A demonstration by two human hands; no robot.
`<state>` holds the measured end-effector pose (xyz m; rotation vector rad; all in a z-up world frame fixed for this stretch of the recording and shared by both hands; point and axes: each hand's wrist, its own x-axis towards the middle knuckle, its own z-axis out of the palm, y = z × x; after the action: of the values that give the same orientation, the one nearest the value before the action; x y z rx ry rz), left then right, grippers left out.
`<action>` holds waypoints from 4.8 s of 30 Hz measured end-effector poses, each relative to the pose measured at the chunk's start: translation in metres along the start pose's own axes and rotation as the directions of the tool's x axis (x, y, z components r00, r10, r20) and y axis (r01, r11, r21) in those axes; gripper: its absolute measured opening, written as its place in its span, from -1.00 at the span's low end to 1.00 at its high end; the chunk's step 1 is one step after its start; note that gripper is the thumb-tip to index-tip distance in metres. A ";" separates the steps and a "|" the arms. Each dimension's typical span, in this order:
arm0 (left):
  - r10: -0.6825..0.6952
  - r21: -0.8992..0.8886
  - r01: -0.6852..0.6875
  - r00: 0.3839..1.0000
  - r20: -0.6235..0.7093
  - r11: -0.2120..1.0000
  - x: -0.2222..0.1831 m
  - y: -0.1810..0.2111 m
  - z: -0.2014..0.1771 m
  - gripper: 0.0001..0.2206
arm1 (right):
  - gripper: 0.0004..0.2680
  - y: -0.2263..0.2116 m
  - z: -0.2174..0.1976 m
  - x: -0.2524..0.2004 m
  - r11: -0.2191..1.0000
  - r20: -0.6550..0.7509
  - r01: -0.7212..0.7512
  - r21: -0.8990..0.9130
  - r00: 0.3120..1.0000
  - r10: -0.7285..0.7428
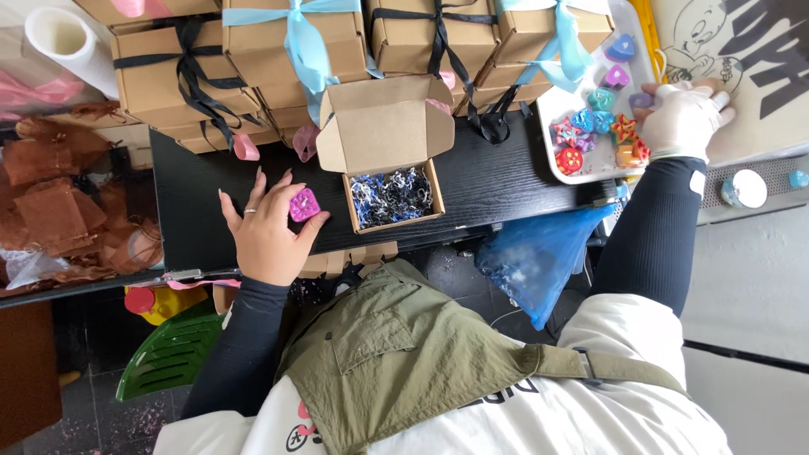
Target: Packing cardboard gift boxes with colorful heart-shaped wax melts, filler material, and ribbons.
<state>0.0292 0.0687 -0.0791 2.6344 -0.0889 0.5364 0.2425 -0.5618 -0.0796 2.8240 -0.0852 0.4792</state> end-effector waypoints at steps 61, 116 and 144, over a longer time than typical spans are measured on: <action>0.225 -0.549 0.630 0.744 0.629 -0.550 -0.021 0.092 -0.023 -0.60 | -0.64 -0.293 -0.263 -0.165 -0.304 -0.456 0.341 0.889 0.702 -0.547; 0.384 -0.473 -0.331 0.923 0.016 0.816 -0.002 0.090 -0.070 -0.55 | -0.39 -0.291 -0.217 -0.194 -0.359 0.164 -0.834 0.420 0.459 -0.873; -0.212 0.175 0.201 0.976 0.045 0.964 -0.004 -0.032 -0.028 -0.60 | -0.67 -0.072 -0.046 0.048 0.780 0.340 -0.385 0.494 0.911 0.234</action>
<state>0.0203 0.1094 -0.0712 2.7825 0.2201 0.4051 0.2810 -0.4808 -0.0401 3.4578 -0.5696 0.2066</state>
